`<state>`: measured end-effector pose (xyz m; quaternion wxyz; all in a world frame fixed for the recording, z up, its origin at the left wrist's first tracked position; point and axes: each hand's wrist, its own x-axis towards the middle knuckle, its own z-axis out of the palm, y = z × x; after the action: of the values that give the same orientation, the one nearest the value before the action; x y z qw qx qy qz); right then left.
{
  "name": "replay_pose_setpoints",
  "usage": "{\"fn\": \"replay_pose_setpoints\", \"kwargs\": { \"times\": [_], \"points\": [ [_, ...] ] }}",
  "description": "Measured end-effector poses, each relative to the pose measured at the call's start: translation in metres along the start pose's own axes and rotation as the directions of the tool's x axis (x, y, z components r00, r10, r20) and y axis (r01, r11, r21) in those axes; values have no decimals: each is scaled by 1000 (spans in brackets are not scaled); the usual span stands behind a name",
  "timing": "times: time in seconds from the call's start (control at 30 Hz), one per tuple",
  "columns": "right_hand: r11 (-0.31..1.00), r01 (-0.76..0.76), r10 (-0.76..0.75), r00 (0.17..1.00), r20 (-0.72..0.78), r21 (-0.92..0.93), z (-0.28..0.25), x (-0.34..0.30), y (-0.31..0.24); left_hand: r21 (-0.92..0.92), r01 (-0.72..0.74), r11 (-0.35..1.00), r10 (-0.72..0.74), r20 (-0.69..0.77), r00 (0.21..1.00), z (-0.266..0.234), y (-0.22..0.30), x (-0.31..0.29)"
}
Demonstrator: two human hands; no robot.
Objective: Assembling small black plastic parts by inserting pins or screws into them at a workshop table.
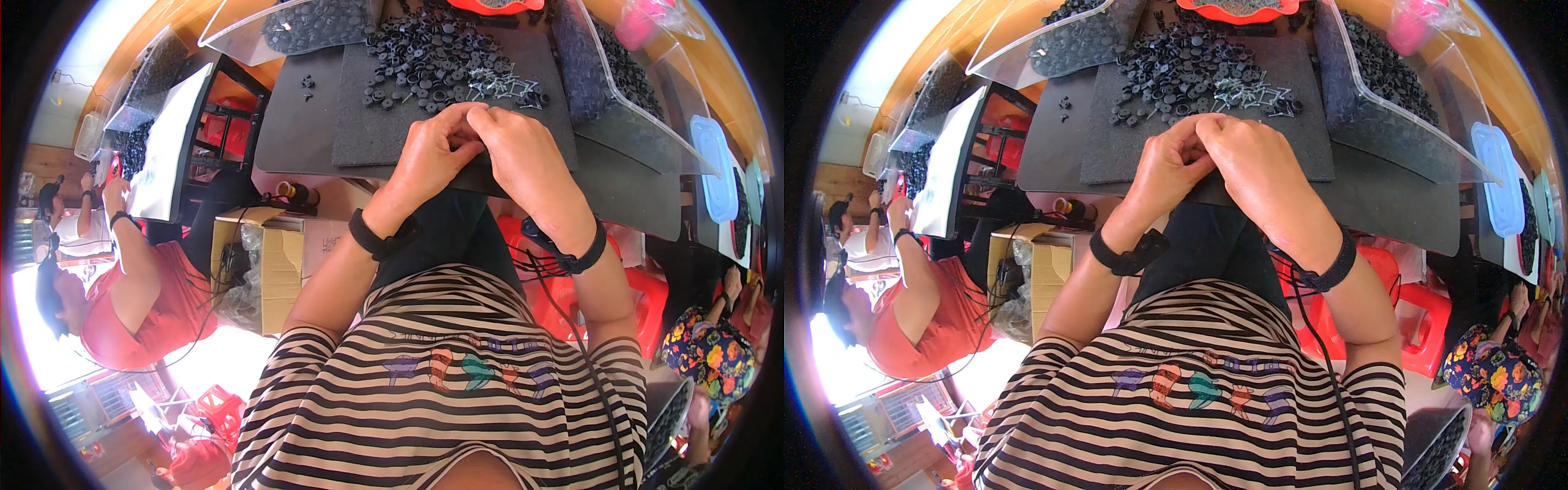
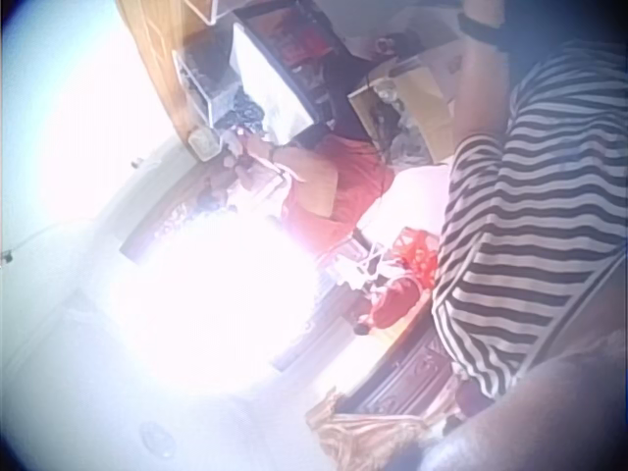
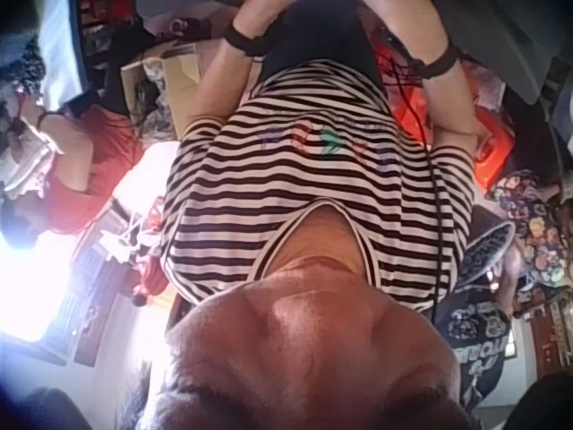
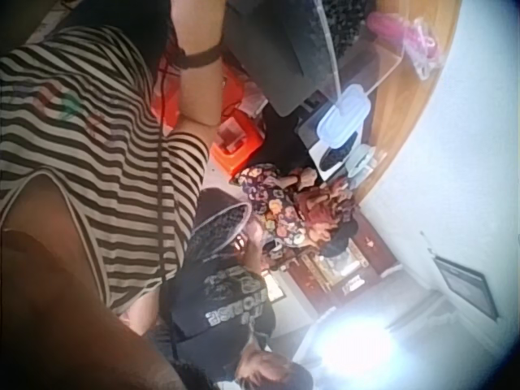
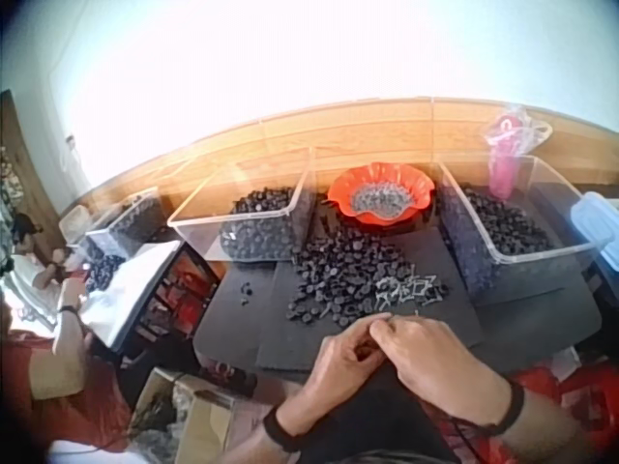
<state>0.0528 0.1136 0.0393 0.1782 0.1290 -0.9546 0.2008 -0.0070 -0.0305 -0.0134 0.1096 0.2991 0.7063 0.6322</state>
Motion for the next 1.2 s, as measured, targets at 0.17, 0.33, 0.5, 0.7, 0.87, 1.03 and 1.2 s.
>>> {"fn": "replay_pose_setpoints", "kwargs": {
  "times": [0.17,0.33,0.5,0.7,0.87,1.03,1.2],
  "points": [
    [979,-22,13,999,43,201,-8,4,15,-21,85,996,-84,36,996,-5,1,3],
    [843,-186,215,977,1,504,-7,-9,23,-250,135,959,-125,56,991,-10,2,4],
    [773,-199,281,959,-42,603,8,-14,26,-255,103,961,-95,42,995,-9,1,4],
    [786,-190,307,946,-104,588,19,-14,24,-217,149,965,-135,78,988,-12,4,4],
    [718,-190,359,925,-124,669,22,-17,15,-261,110,959,-110,16,994,-9,4,3],
    [623,-226,413,908,-70,749,33,-24,24,-39,74,997,-76,-66,995,4,23,-8],
    [647,-167,432,884,-178,744,35,-20,25,-4,-8,1000,7,-81,997,5,26,-6]
  ]
}}
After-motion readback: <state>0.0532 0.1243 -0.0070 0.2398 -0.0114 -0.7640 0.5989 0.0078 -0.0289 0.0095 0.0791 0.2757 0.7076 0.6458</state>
